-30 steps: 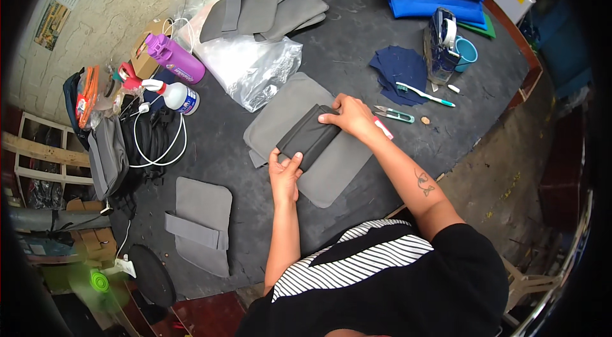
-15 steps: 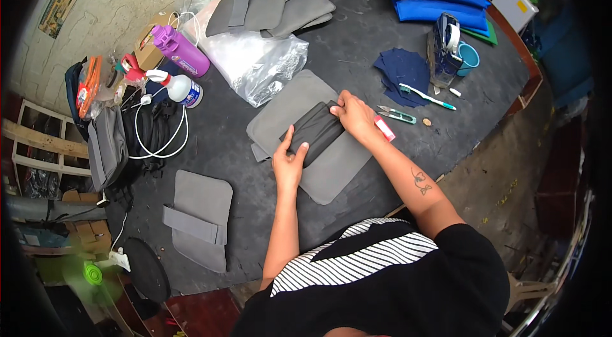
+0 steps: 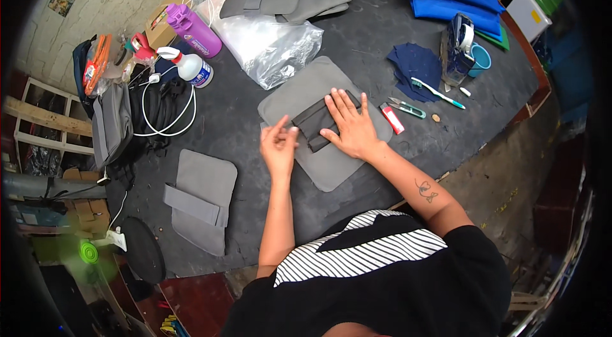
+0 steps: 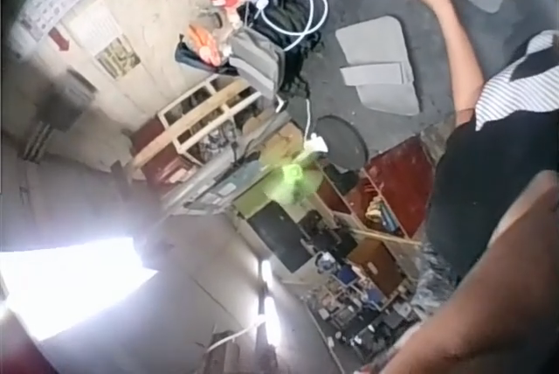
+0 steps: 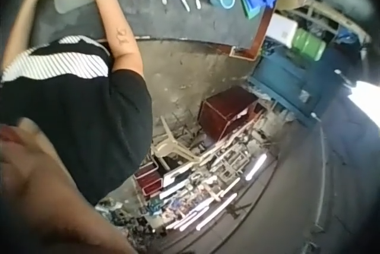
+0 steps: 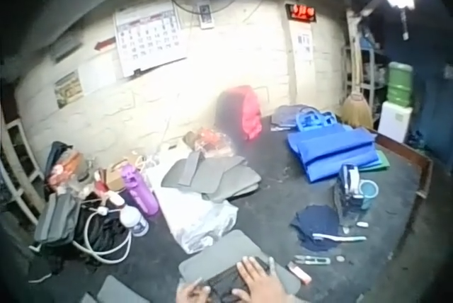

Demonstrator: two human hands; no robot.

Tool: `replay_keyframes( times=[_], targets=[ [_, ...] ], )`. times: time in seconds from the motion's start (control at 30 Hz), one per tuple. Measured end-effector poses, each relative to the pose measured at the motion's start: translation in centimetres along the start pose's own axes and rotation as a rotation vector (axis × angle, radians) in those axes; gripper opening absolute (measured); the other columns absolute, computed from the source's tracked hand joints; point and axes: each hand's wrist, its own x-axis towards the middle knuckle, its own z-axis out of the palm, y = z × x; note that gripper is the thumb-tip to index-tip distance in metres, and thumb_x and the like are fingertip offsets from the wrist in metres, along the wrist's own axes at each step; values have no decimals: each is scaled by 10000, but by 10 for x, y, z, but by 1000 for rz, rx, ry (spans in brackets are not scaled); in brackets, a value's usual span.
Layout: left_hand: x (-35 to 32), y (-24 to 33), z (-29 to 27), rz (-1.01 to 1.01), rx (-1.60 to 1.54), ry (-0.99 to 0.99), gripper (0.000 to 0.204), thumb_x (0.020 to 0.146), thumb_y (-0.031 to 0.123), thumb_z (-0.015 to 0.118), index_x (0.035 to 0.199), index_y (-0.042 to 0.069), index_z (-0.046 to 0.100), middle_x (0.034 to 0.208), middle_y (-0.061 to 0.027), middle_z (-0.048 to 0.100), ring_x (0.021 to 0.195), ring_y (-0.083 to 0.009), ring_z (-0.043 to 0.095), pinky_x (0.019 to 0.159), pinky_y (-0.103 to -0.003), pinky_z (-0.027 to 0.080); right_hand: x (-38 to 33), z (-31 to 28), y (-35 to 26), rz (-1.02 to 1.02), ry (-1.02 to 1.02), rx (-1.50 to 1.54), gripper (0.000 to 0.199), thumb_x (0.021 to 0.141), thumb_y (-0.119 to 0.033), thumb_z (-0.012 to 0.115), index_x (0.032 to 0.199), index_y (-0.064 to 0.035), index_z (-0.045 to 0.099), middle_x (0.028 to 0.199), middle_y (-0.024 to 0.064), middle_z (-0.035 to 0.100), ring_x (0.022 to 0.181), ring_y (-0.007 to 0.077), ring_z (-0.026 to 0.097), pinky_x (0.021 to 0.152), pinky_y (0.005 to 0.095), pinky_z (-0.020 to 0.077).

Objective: Assembling and finishing fabric components by sealing edges with a lighter and attaching straps.

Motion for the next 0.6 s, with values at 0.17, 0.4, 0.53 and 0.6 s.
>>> replay_keyframes(
  times=[0.17, 0.4, 0.53, 0.6],
  targets=[
    [-6, 30, -2, 617, 867, -86, 408, 908, 193, 554, 1301, 86, 522, 1331, -82, 475, 1340, -337, 292, 1086, -521, 199, 2, -1, 2, -11, -50, -53, 743, 923, -537, 376, 1477, -75, 198, 1543, 114, 163, 1433, 252, 128, 1102, 618, 47],
    [-13, 6, -8, 488, 1211, -324, 623, 931, 391, 474, 1469, 146, 276, 1545, -39, 205, 1435, -354, 11, 1059, -665, -54, -4, -6, 3, -52, -107, -86, 744, 928, -562, 333, 1477, -77, 198, 1545, 114, 158, 1433, 239, 126, 1100, 624, 37],
    [-14, 15, -10, 436, 1151, -377, 636, 932, 401, 474, 1478, 156, 257, 1558, -39, 163, 1437, -341, -43, 1062, -630, -109, -5, -6, 2, -39, -107, -84, 750, 922, -555, 360, 1476, -77, 200, 1544, 115, 160, 1435, 243, 121, 1099, 625, 34],
    [-16, 14, -10, 446, 1133, -379, 637, 930, 411, 473, 1476, 156, 263, 1555, -39, 174, 1437, -340, -46, 1060, -629, -117, -7, -7, 1, -40, -96, -74, 756, 915, -547, 390, 1475, -75, 202, 1541, 120, 168, 1434, 250, 124, 1098, 628, 34]
  ],
)
